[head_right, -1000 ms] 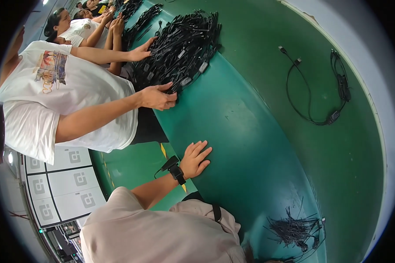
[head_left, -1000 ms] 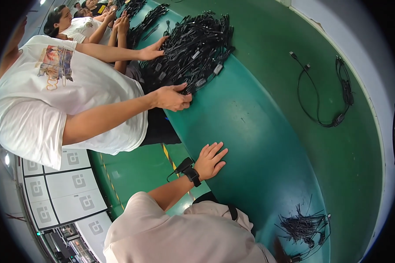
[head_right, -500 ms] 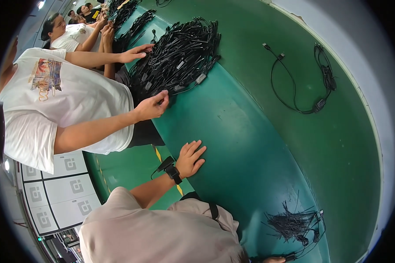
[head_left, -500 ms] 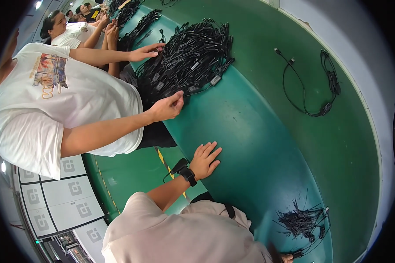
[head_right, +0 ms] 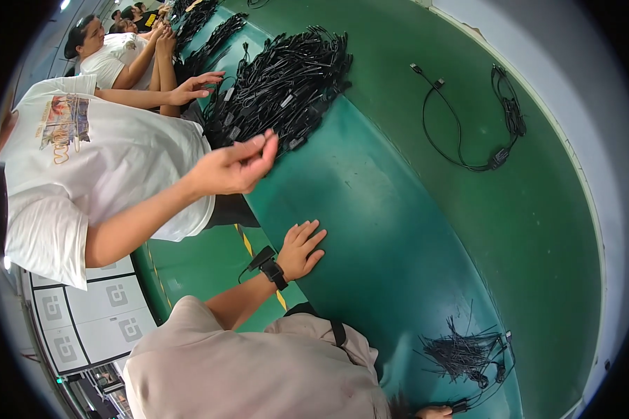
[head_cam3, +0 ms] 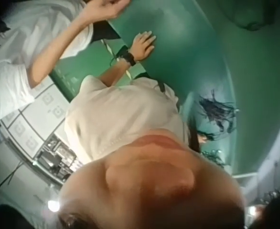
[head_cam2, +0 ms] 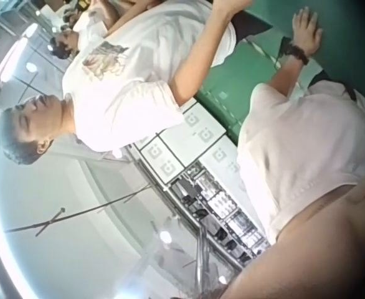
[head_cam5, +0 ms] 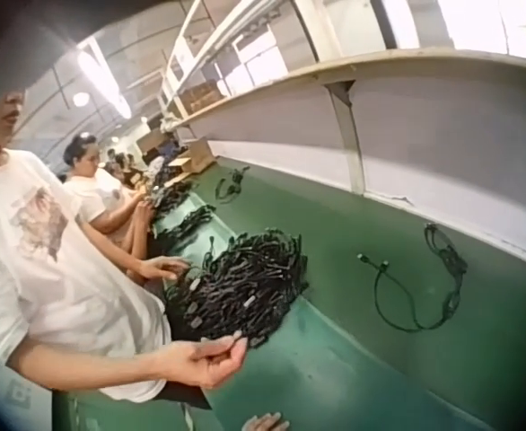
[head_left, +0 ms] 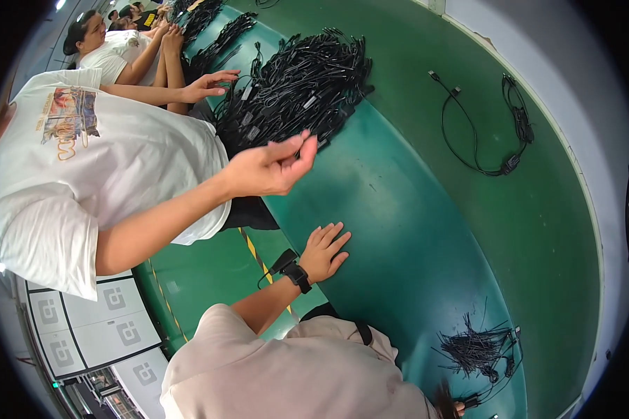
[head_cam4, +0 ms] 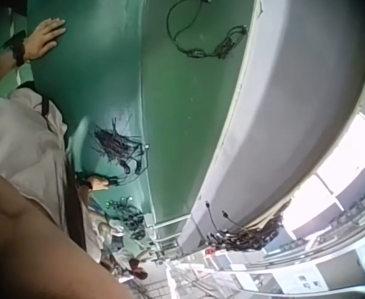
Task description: The person picks up a cable from a pile, loops it by hand, and secures the loop with a plastic tie. They then repeat the process with a second cable before reaching for a third.
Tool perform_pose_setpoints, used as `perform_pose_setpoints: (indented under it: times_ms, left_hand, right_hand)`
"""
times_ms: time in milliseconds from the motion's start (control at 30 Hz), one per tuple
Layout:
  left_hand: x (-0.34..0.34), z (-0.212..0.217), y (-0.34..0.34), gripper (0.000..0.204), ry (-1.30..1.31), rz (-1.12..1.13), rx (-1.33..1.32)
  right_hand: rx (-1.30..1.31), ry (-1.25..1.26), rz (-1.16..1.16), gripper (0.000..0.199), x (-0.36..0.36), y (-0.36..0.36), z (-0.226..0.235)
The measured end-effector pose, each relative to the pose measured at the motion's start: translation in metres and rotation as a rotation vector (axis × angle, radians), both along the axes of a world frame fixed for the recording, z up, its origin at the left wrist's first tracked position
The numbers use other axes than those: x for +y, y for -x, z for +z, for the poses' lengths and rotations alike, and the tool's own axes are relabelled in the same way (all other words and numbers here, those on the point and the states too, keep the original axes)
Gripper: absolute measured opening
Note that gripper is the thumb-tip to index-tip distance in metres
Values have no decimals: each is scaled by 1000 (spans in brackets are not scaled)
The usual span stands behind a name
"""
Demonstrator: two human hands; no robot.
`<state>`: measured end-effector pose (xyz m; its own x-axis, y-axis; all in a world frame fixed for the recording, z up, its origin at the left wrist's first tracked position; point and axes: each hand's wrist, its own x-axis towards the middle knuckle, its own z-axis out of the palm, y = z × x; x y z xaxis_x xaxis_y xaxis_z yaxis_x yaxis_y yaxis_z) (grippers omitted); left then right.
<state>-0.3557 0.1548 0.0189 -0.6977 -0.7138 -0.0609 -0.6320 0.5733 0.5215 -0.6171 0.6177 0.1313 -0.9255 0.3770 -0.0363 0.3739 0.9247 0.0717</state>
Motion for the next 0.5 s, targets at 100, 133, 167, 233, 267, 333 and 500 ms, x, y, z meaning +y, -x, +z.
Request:
perform_pose_setpoints:
  times_ms: [100, 133, 167, 233, 267, 333, 500]
  left_hand:
    - [-2, -2, 3, 44, -9, -1, 0]
    - [-2, -3, 4, 44, -11, 0, 6]
    - [-1, -4, 4, 44, -11, 2, 12]
    - [0, -5, 6, 44, -16, 0, 21]
    - [1, -5, 7, 44, -15, -1, 26]
    - [1, -4, 9, 44, -14, -8, 39]
    - [6, 0, 6, 43, -27, -16, 36]
  right_hand:
    - [-10, -28, 42, 22, 2, -2, 5]
    - [-2, -70, 159, 23, 6, -5, 5]
    - [6, -112, 275, 23, 10, -6, 3]
    - [65, -147, 295, 29, 34, -7, -7]
    - [124, -181, 314, 36, 47, -6, -14]
    - [187, -221, 322, 43, 60, -3, -23]
    - [159, -267, 440, 22, 95, 2, -23]
